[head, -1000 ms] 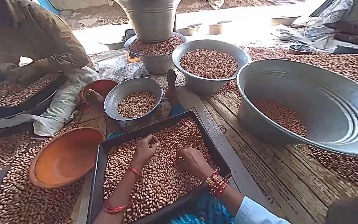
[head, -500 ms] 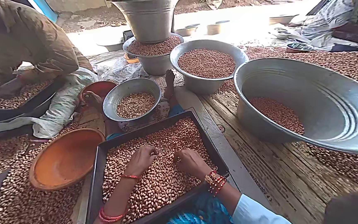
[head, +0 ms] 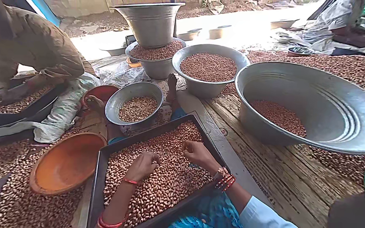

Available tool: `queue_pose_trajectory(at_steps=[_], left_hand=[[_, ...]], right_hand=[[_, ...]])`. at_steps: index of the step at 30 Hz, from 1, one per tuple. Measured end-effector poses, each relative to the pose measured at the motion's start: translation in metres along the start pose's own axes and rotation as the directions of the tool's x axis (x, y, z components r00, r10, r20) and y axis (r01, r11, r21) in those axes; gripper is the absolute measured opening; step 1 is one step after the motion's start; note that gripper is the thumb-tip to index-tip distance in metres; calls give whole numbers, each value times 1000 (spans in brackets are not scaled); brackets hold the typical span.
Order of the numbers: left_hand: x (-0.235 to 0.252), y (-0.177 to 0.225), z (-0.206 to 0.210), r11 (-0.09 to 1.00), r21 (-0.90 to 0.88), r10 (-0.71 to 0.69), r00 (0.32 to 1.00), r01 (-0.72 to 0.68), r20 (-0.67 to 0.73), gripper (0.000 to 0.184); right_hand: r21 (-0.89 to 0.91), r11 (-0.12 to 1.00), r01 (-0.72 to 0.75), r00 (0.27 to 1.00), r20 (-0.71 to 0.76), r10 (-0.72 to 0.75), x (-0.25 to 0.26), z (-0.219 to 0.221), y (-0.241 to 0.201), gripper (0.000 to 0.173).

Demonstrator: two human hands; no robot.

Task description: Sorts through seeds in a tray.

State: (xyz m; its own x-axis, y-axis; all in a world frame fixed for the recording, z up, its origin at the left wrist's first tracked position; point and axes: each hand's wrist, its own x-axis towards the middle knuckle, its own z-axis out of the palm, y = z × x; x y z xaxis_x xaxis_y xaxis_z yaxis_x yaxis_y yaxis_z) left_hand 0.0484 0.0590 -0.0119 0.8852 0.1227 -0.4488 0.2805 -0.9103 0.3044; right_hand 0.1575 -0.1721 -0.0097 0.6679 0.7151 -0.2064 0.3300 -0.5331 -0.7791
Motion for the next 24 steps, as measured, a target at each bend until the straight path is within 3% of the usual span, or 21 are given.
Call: queue_pose_trajectory(at_steps=[2, 7, 17, 22, 24], left_hand=[[0, 3, 1, 999, 29, -19, 1000, 18, 16, 20], [-3, 8, 1, 998, 50, -40, 999, 38, 22, 22], [-4, 30, 4, 977, 115, -184, 983, 182, 8, 27], [-5, 32, 5, 972, 160, -177, 984, 172, 18, 29], [-8, 32, 5, 972, 177, -161, 987, 158, 2, 29]], right_hand=[[-257, 966, 13, 999, 53, 0, -2, 5, -5, 26], [-402, 914, 50, 992, 129, 3, 0, 20, -11, 24], [-360, 933, 20, 988, 153, 37, 6, 21, -4, 26], [-370, 929, 10, 980, 190, 65, 0, 19, -7, 28], [-306, 948, 87, 969, 246, -9, -11, 20, -14, 25]])
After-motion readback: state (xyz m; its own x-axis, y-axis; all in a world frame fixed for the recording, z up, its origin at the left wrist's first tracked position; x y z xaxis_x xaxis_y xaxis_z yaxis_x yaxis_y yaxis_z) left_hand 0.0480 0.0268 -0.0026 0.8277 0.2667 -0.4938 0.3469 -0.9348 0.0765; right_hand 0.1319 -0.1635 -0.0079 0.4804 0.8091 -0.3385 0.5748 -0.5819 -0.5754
